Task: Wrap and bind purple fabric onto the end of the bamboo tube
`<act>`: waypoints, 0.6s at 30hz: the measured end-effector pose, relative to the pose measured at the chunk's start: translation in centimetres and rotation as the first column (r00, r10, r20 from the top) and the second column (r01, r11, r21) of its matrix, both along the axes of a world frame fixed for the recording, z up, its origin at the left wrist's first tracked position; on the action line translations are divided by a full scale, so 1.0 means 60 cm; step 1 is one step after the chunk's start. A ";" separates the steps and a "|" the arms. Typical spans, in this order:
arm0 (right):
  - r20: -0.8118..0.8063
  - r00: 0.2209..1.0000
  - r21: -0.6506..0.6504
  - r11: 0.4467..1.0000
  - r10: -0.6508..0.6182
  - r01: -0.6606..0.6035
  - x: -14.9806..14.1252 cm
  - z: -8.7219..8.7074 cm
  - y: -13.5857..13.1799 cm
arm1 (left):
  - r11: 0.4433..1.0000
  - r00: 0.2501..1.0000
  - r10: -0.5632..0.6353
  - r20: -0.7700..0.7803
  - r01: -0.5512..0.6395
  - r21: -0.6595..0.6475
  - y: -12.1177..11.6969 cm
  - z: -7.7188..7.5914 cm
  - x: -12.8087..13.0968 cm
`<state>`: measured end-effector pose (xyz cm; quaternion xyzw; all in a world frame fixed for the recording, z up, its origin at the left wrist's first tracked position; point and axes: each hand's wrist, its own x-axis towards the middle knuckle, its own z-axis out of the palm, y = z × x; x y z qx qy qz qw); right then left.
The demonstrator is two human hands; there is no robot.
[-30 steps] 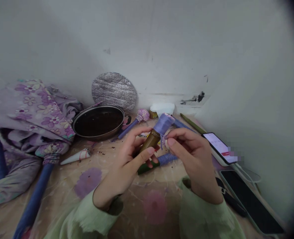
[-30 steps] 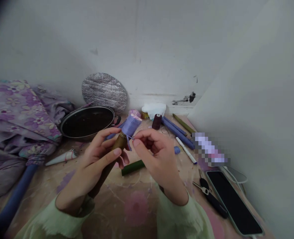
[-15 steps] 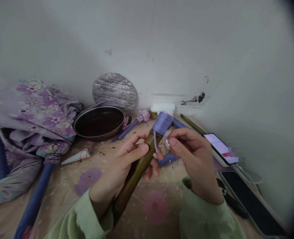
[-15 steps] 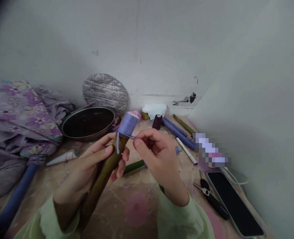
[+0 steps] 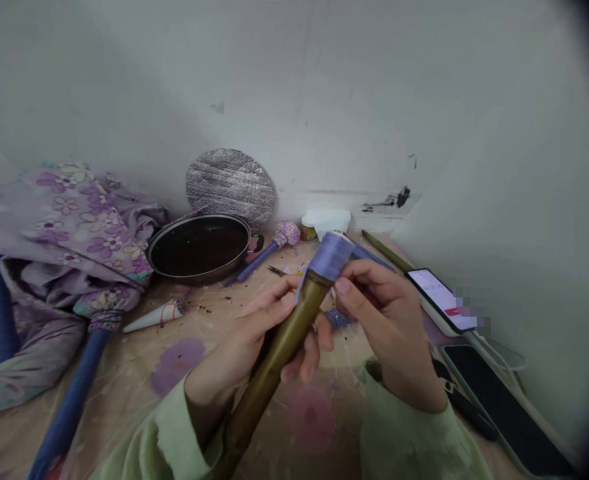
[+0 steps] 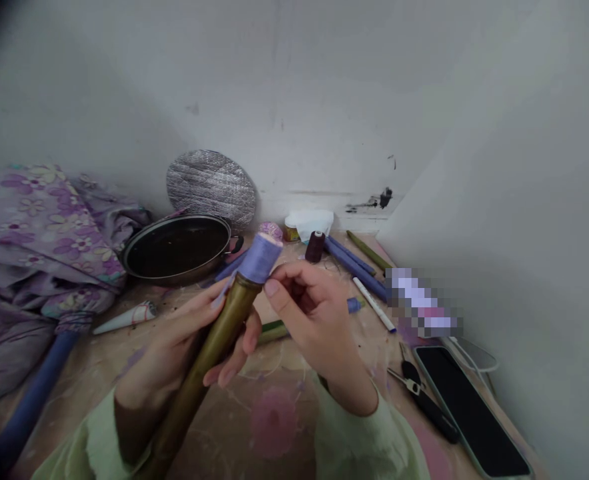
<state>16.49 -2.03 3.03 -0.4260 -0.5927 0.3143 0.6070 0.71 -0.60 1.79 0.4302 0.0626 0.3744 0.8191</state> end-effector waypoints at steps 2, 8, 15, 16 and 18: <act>-0.019 0.999 -0.020 0.999 0.044 -0.044 0.001 0.000 -0.001 | 1.000 1.000 -0.019 0.007 0.019 0.008 -0.002 -0.002 0.001; -0.098 0.983 -0.096 0.982 0.154 -0.163 0.006 -0.002 -0.003 | 0.993 0.993 -0.108 -0.045 0.110 0.038 0.006 -0.005 -0.003; 0.043 0.975 -0.081 0.973 0.218 -0.214 0.038 -0.025 -0.025 | 0.950 0.939 -0.310 -0.150 0.310 -0.027 0.011 -0.010 -0.017; 0.052 0.980 -0.053 0.981 0.190 -0.188 0.038 -0.028 -0.026 | 0.950 0.937 -0.311 -0.159 0.309 -0.032 0.011 -0.012 -0.017; 0.078 0.987 -0.035 0.990 0.137 -0.135 0.032 -0.030 -0.027 | 0.966 0.951 -0.259 -0.168 0.259 -0.019 0.013 -0.016 -0.017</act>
